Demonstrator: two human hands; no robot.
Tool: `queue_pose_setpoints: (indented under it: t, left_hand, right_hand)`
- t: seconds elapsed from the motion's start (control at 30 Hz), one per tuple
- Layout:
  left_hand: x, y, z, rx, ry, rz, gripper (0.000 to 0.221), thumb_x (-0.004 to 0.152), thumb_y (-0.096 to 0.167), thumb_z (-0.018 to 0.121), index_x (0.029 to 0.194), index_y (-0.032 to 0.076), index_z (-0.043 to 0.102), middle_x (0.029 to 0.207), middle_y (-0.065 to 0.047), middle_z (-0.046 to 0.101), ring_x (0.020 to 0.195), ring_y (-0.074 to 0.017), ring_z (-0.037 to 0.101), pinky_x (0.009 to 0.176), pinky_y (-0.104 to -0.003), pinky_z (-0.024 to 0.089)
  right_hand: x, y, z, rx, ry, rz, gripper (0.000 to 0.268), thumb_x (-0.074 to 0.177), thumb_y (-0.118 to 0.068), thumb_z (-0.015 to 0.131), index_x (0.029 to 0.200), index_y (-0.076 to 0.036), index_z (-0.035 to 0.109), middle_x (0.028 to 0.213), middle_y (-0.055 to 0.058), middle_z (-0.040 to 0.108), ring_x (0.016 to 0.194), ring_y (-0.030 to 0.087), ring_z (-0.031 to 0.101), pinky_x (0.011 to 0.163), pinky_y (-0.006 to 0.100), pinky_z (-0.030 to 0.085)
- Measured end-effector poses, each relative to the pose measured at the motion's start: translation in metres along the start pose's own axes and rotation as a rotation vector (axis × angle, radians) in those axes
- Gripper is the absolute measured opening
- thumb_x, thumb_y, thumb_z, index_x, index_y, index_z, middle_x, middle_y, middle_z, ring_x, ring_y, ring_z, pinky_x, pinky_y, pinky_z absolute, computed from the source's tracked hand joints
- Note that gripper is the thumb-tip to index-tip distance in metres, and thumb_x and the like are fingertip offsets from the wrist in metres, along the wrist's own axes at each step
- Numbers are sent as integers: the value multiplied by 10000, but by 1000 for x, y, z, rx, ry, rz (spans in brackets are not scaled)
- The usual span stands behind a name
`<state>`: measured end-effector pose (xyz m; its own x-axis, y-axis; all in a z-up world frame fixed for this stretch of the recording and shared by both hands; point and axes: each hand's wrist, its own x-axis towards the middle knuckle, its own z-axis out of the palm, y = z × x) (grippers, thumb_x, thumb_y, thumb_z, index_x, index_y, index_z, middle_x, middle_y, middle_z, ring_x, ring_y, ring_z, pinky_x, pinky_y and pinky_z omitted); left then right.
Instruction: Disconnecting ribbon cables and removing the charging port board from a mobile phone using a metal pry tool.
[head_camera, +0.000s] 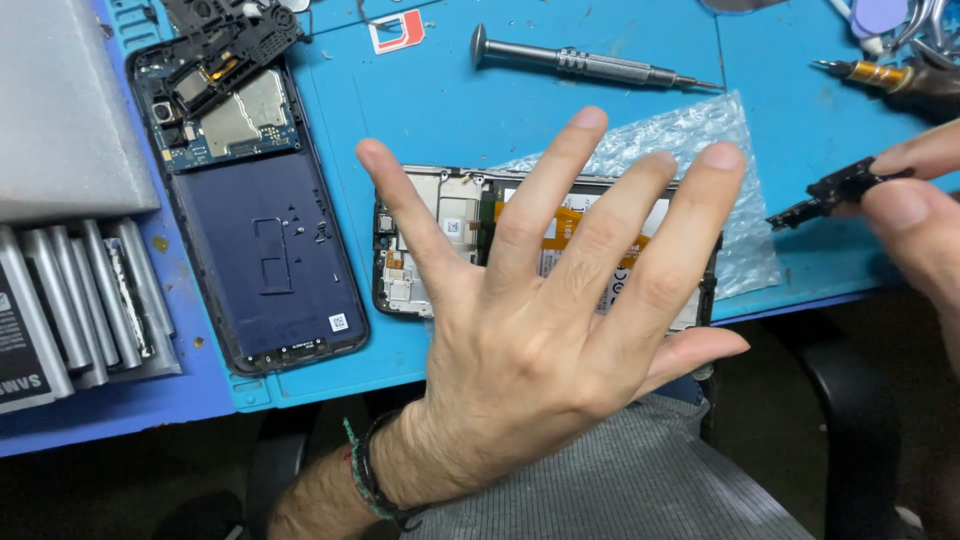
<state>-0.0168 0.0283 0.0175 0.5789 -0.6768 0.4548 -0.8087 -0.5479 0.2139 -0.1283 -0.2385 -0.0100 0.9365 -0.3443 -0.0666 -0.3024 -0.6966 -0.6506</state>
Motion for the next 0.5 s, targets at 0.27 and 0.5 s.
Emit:
queue_pose_setpoints:
  t: [0.27, 0.5]
  left_hand:
    - [1, -3, -9, -157, 21, -5, 718, 963, 743, 784, 1370, 152, 748, 1272, -16, 753, 1399, -365, 620, 1013, -998, 49]
    - [2, -5, -14, -96, 14, -23, 577, 1133, 546, 386, 1261, 135, 770, 1274, -55, 783, 1392, -377, 595, 949, -1004, 33]
  right_hand:
    - [11, 0, -4, -74, -51, -167, 393, 1283, -142, 445, 1363, 180, 656, 1340, 309, 673, 1297, 414, 652, 1191, 501, 490]
    - [11, 25, 0, -39, -101, -158, 378, 1247, -137, 437, 1398, 174, 591, 1378, 325, 629, 1330, 440, 630, 1202, 531, 486]
